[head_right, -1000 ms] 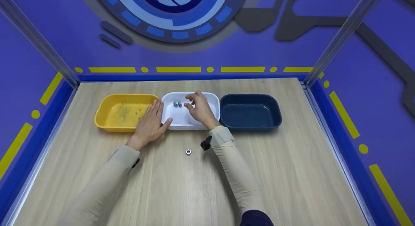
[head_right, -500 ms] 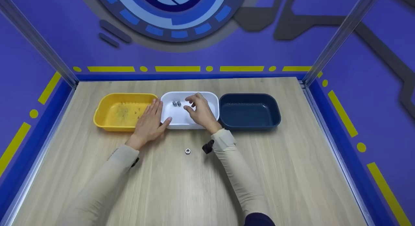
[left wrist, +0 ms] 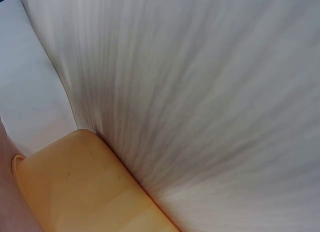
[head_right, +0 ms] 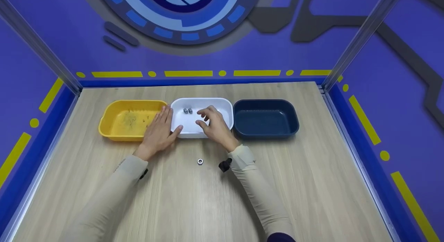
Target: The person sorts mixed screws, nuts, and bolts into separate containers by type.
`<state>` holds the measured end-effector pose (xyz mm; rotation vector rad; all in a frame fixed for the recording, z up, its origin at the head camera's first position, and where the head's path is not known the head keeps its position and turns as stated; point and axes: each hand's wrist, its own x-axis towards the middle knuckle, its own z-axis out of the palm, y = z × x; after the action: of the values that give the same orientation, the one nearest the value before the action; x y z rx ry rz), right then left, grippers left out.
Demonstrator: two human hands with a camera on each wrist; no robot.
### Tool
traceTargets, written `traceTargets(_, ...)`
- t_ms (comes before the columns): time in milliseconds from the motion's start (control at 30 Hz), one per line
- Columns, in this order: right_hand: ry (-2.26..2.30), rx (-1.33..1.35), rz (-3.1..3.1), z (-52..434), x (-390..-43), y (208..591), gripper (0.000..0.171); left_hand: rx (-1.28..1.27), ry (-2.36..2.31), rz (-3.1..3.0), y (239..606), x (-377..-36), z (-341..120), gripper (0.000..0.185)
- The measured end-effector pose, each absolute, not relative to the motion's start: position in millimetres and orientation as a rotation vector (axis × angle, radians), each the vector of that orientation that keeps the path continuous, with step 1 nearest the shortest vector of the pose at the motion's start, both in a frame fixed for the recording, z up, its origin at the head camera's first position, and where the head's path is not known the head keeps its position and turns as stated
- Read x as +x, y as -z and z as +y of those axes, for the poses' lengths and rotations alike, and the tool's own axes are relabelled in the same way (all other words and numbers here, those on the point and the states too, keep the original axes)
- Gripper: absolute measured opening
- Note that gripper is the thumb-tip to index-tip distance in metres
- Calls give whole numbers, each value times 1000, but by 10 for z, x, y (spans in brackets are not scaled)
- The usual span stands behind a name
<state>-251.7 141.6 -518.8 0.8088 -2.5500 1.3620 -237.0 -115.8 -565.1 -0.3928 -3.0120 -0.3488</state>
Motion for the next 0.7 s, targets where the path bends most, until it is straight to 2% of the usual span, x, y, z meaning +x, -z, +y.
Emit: traceTargets(700,-1483,833,-2517,1562,-2137,5406,23,-400,370,-3008,5655,-2365,-1168,92)
